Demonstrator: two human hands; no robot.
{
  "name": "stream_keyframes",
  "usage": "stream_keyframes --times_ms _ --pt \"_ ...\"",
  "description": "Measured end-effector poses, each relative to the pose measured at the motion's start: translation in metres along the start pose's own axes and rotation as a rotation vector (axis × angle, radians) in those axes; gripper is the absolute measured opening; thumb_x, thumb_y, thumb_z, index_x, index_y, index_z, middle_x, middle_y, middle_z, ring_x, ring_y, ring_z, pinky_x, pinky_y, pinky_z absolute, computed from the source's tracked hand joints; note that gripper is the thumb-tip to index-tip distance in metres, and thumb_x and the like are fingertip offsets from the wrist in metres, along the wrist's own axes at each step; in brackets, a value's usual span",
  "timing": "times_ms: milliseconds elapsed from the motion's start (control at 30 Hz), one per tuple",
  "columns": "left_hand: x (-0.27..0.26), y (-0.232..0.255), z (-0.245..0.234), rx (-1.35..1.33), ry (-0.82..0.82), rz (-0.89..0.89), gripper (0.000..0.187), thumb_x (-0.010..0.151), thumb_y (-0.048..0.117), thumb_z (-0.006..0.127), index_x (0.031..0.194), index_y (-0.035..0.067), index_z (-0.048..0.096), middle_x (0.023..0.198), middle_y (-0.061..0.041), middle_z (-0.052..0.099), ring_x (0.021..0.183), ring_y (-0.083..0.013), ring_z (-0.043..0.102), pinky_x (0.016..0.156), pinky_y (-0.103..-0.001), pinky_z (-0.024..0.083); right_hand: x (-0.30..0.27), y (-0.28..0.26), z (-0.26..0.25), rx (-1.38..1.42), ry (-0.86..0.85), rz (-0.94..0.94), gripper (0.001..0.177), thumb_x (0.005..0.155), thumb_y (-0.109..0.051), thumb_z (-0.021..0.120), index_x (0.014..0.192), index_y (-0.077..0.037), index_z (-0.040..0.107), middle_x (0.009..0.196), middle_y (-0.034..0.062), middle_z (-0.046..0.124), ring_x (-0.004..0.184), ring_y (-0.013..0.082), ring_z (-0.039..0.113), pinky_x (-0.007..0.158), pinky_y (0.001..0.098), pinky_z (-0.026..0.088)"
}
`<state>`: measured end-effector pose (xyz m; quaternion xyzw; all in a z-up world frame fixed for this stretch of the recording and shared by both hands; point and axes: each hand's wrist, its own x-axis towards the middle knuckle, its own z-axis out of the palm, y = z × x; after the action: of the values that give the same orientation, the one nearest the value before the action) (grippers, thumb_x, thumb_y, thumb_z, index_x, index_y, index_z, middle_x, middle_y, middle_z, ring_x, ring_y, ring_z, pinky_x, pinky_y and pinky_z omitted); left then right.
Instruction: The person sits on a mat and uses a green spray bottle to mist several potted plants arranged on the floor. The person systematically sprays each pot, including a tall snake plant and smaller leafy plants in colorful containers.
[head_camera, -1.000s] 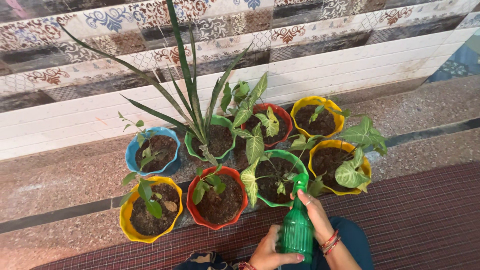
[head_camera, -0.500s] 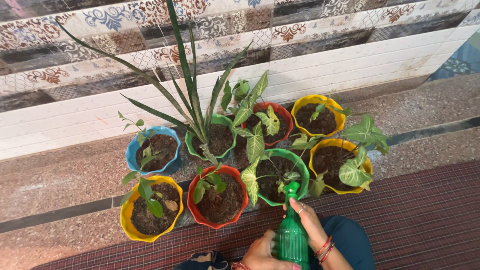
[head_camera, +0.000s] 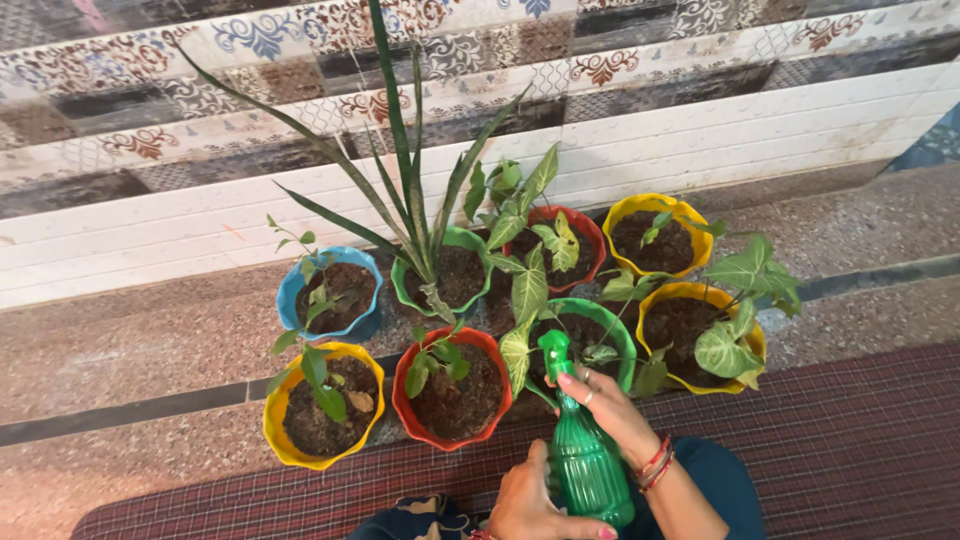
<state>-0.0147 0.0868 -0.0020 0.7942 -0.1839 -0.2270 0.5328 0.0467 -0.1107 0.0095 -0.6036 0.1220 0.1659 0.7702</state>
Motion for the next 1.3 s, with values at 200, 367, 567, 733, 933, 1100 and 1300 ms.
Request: stream_keyframes --times_ms 200,367,567,733,933,1100,1300 --pt "-0.003 -0.003 -0.001 0.033 0.011 -0.008 0.133 0.052 0.072 0.093 0.134 -0.018 0.038 0.116 -0.02 0.072 0.109 -0.0287 0.075 0.098 -0.034 0.057 0.006 -0.001 0.011 -0.04 -0.025 0.012 0.028 0.093 -0.031 0.069 0.097 -0.004 0.071 0.078 0.002 0.068 0.065 0.0085 0.061 0.056 0.0245 0.05" --pt "-0.006 -0.004 -0.005 0.002 -0.025 -0.014 0.121 0.054 0.066 0.094 0.131 -0.012 0.043 0.113 -0.017 0.074 0.105 -0.0268 0.076 0.096 -0.034 0.058 0.001 0.003 0.012 -0.085 0.0 -0.046 0.032 0.096 -0.032 0.068 0.101 -0.001 0.074 0.081 0.0028 0.07 0.069 0.0085 0.062 0.058 0.0239 0.049" --pt "-0.013 -0.004 -0.022 -0.296 0.009 -0.059 0.076 0.072 0.041 0.092 0.12 -0.003 0.053 0.105 -0.012 0.077 0.095 -0.0149 0.076 0.084 -0.032 0.062 -0.01 -0.002 0.03 0.006 -0.029 -0.199 0.039 0.088 -0.026 0.067 0.121 -0.005 0.067 0.104 -0.0016 0.073 0.085 0.0086 0.067 0.075 0.0248 0.058" --pt "-0.023 -0.008 -0.06 -0.479 -0.043 0.029 0.064 0.074 0.024 0.093 0.122 -0.001 0.059 0.107 -0.005 0.075 0.098 -0.0113 0.073 0.086 -0.03 0.061 -0.004 0.001 0.063 0.01 -0.224 -0.294 0.039 0.096 -0.021 0.069 0.128 -0.001 0.062 0.1 0.0033 0.068 0.089 0.011 0.066 0.078 0.0263 0.056" --pt "-0.023 -0.05 -0.095 -0.441 -0.09 -0.039 0.052 0.073 0.019 0.093 0.113 -0.002 0.069 0.101 -0.005 0.076 0.092 -0.0125 0.072 0.083 -0.029 0.059 0.018 0.018 0.1 -0.05 -0.198 -0.099 0.037 0.096 -0.028 0.065 0.121 -0.001 0.065 0.101 0.0012 0.068 0.085 0.0104 0.069 0.07 0.0267 0.058" --pt "-0.015 -0.096 -0.091 -0.607 -0.027 0.025 0.044 0.074 0.017 0.093 0.108 0.003 0.068 0.101 -0.003 0.075 0.093 -0.0099 0.07 0.087 -0.027 0.057 0.037 0.029 0.11 -0.004 -0.139 -0.061 0.037 0.099 -0.031 0.063 0.118 0.0 0.067 0.095 0.0059 0.068 0.081 0.0131 0.071 0.061 0.0283 0.059" --pt "-0.002 -0.123 -0.09 -0.791 0.11 0.078 0.034 0.077 0.012 0.089 0.101 0.004 0.066 0.096 -0.003 0.074 0.09 -0.013 0.069 0.085 -0.029 0.057 0.045 0.024 0.106 0.101 -0.129 -0.148 0.037 0.099 -0.03 0.059 0.122 -0.003 0.066 0.091 0.0086 0.07 0.077 0.0156 0.071 0.06 0.0288 0.061"
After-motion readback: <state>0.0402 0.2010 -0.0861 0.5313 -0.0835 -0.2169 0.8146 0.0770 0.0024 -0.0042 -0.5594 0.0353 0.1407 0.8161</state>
